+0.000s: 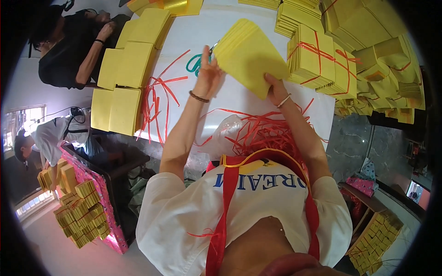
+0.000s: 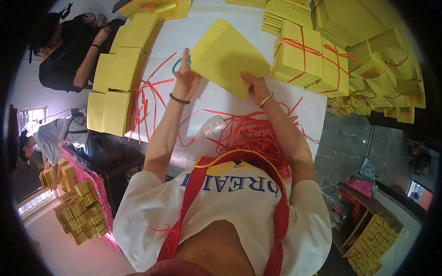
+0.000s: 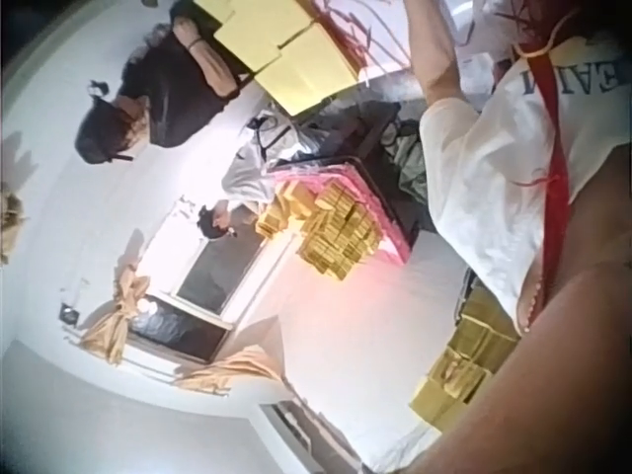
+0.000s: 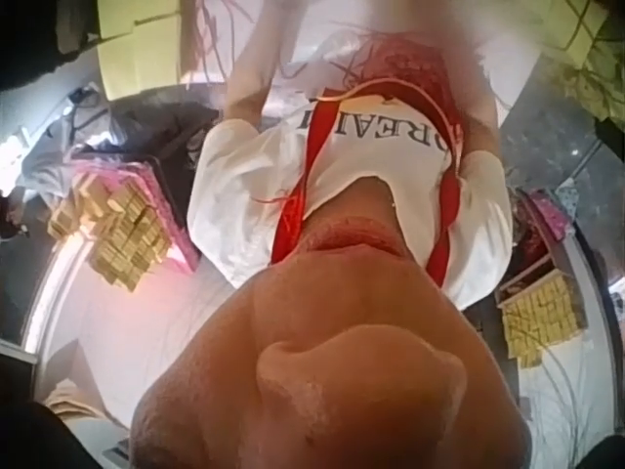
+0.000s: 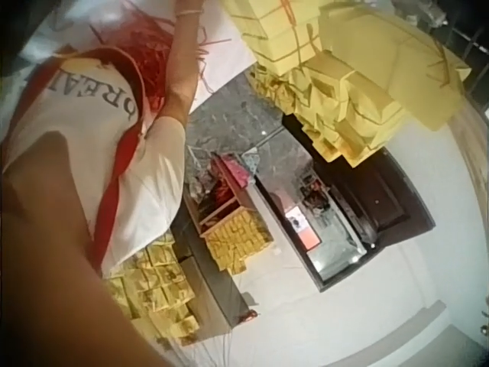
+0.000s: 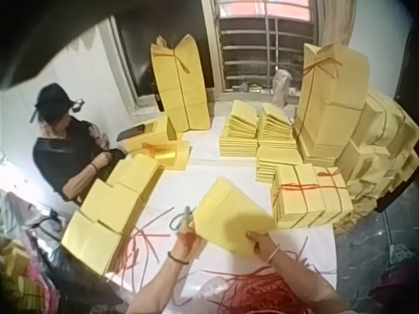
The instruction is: Packaging stacks of yellow paper and tying them securely with red plastic ribbons.
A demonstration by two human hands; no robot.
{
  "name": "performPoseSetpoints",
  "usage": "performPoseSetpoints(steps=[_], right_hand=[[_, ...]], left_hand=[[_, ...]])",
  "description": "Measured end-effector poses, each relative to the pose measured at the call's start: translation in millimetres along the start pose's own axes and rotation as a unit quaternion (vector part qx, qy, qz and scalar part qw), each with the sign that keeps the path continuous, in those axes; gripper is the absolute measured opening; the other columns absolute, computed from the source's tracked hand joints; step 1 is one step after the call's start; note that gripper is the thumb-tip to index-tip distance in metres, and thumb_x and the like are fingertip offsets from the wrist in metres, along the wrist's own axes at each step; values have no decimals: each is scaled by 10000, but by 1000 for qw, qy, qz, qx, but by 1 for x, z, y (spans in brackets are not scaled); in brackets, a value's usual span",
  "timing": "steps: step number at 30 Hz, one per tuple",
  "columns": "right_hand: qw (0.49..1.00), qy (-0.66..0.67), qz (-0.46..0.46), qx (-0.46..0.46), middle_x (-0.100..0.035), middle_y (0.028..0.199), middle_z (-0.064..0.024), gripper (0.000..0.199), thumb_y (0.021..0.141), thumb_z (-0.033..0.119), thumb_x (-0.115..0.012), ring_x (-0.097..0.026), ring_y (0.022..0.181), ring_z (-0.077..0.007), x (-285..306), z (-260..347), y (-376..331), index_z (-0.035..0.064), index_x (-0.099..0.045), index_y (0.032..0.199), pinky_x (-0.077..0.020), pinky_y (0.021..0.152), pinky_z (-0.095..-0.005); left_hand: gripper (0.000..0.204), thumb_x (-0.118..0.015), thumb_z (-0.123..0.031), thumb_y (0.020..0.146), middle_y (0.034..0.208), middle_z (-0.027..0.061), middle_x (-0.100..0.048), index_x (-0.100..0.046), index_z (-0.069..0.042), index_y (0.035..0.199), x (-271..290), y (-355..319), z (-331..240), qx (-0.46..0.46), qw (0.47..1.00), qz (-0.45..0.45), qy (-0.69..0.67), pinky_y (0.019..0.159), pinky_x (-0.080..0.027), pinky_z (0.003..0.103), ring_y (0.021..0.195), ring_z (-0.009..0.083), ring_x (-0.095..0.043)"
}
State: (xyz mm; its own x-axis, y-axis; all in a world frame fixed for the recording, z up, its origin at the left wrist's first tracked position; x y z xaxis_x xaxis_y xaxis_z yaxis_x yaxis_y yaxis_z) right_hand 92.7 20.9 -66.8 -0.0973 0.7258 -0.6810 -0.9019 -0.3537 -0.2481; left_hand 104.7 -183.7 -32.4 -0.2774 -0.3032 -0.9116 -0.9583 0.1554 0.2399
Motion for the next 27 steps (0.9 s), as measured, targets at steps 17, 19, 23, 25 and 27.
performPoseSetpoints(steps=[17,19,23,25,27], right_hand=[[904,-369,190,104,-120,1403,-91,1179,523,130,-794,-130,1291,-194,-19,31,15,92,24,1371,-189,1041,-319],[901,-387,163,110,-203,1359,-75,1201,478,121,-826,-173,1259,-168,-6,21,14,69,-14,1362,-208,1037,-318],[922,-359,136,53,-220,1348,-75,1188,478,143,-835,-194,1252,-175,-5,18,-6,70,-37,1354,-214,1035,-322],[907,-386,143,93,-207,1353,-76,1187,479,182,-843,-201,1251,-188,-7,16,-11,71,-47,1352,-211,1036,-330],[888,-430,140,82,-211,1351,-79,1179,484,200,-843,-207,1250,-196,1,10,-7,72,-54,1351,-209,1037,-335]], left_hand=[[908,-791,-102,565,1118,109,-506,-229,5,1270,61,-24,20,109,786,-17,609,918,-372,330,1053,216,-488],[1121,-860,-241,452,1181,116,-449,-150,9,1282,52,-28,37,148,813,-19,563,974,-304,346,1126,245,-420],[1222,-859,-379,378,1244,143,-380,-135,5,1284,26,-21,38,188,772,11,607,949,-327,353,1127,275,-411],[1217,-851,-404,379,1227,145,-395,-143,0,1283,38,-20,35,177,730,37,659,953,-324,359,1117,285,-418],[1201,-831,-455,385,1208,152,-400,-168,-16,1284,47,-22,40,172,747,9,642,971,-305,376,1125,314,-397]])
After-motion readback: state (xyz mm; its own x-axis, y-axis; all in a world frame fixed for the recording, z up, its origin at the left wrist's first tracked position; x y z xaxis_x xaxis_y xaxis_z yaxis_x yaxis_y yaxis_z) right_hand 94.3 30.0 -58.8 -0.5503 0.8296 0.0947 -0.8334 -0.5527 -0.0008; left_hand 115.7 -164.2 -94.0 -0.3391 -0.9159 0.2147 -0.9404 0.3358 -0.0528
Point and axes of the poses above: each hand's wrist, its own y-axis towards the middle knuckle, its own x-axis out of the back of the hand, z = x × y, the point moved 2 cm from there along y, towards the middle knuckle
